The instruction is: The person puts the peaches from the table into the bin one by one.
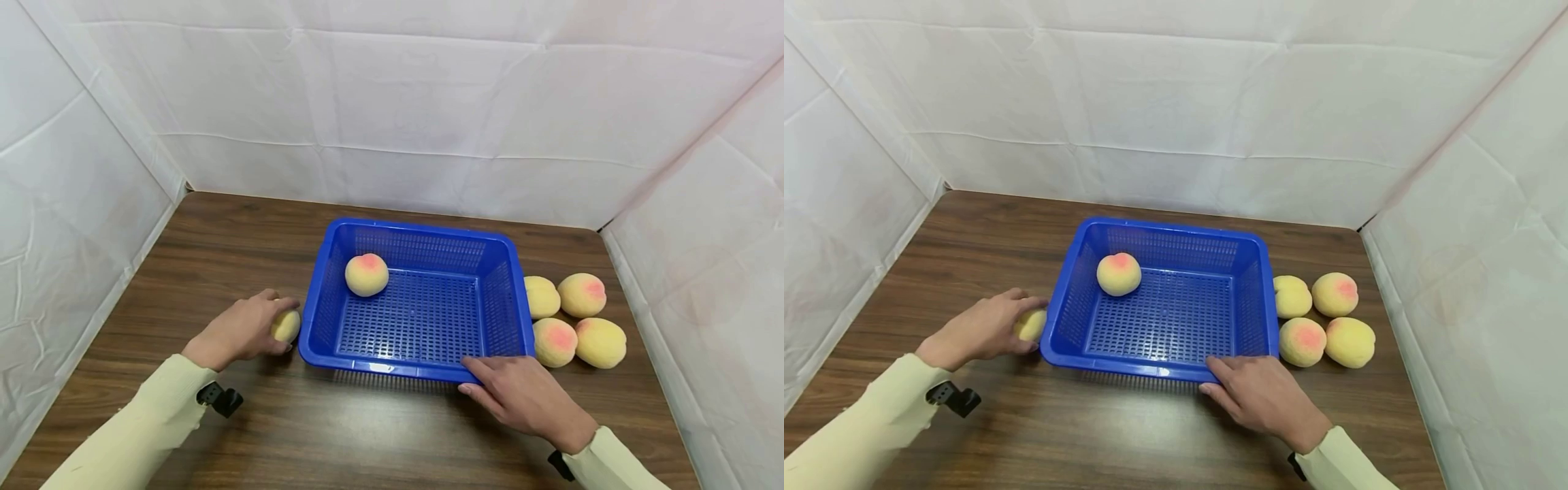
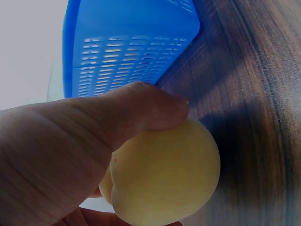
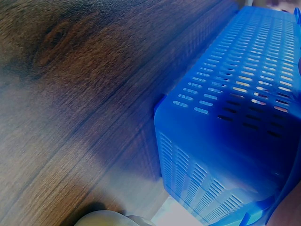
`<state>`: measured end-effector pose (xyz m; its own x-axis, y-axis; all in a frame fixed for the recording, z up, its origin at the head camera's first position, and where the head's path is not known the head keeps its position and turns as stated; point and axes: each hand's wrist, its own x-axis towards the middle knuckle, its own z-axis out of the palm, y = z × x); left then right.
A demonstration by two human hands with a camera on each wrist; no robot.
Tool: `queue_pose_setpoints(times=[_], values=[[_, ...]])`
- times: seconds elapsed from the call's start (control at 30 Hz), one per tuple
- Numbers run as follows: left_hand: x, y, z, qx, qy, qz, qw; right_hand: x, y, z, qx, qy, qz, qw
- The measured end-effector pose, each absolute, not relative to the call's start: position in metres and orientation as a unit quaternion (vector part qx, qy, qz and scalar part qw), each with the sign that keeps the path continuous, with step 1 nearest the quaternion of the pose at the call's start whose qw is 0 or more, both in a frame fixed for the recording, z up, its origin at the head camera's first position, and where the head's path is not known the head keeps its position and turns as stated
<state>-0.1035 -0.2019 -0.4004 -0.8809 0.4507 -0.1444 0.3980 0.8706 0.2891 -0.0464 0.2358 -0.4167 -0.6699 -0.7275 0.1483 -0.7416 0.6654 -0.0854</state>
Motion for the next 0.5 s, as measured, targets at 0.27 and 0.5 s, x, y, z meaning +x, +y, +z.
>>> queue_pose_setpoints(times=[0.27,0.5], values=[[-0.104,-0.202,-0.391,0.219,0.962,0.121,0.109,-0.046,0.236,-0.417,0.406,-0.91,0.071,0.055],[-0.105,-0.204,-0.385,0.222,0.963,0.117,0.101,-0.047,0.237,-0.418,0.405,-0.91,0.069,0.054]])
